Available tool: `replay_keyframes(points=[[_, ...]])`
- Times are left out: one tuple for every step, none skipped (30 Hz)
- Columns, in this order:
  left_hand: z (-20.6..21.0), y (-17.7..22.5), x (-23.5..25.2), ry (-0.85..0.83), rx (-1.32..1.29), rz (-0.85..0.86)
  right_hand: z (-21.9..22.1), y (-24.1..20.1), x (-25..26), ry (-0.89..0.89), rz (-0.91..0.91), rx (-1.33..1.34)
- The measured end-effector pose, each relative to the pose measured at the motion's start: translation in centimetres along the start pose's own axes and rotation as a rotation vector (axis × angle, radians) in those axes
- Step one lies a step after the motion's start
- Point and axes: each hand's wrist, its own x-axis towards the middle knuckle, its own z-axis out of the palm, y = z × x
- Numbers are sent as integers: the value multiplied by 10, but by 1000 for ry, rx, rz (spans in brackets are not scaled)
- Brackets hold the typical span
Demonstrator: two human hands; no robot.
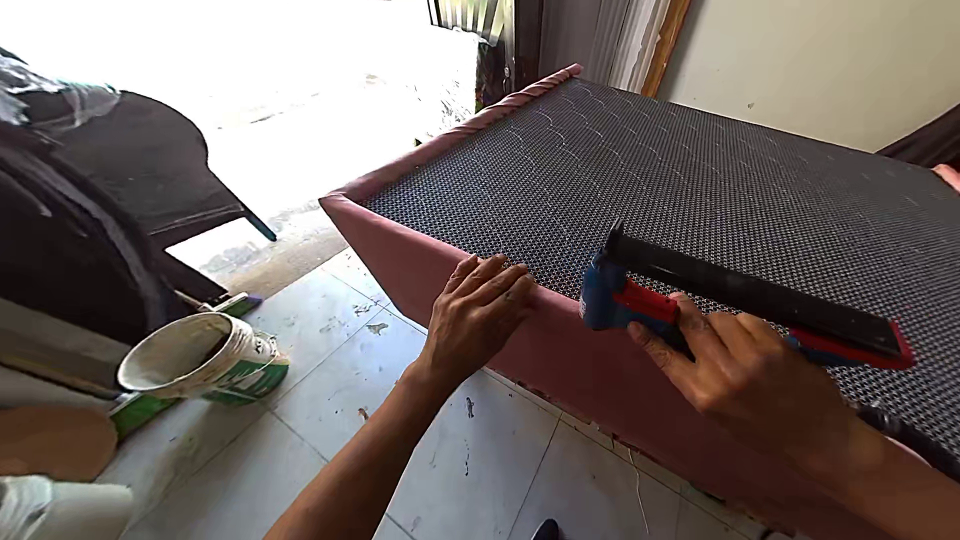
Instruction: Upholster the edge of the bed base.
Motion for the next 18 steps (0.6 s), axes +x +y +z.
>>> replay_keyframes(points=[[1,6,3,0,-3,14,-1,4,1,-5,2,-2],[2,12,6,-1,-13,30,-3,7,3,-3,10,-11],[4,18,8,-2,-32,46,-4,9,6,3,20,-25],[6,22,10,3,-50,60,-5,8,8,10,25,-33],[9,25,10,14,-71,69,-2,5,9,17,11,-22],[10,25,10,23,-87,78,1,3,8,21,-13,6],[10,25,12,23,-96,89,3,2,7,14,-23,21],[10,25,13,24,-94,96,3,4,7,7,-26,30],[10,27,13,27,-85,103,2,8,8,4,-24,25],[12,31,13,27,-83,111,0,12,9,4,-10,11],[13,36,13,21,-84,126,-1,15,11,9,10,-6],[15,39,13,21,-89,146,-1,17,13,10,30,-14],[15,38,13,19,-98,167,0,18,15,14,48,-9],[13,34,14,13,-105,191,1,18,18,33,61,2],[11,27,15,9,-106,212,3,18,21,56,70,10],[8,20,16,9,-103,224,3,17,23,73,74,17],[5,11,16,14,-99,229,2,16,24,84,76,20],[3,3,16,20,-95,230,0,15,26,91,77,18]])
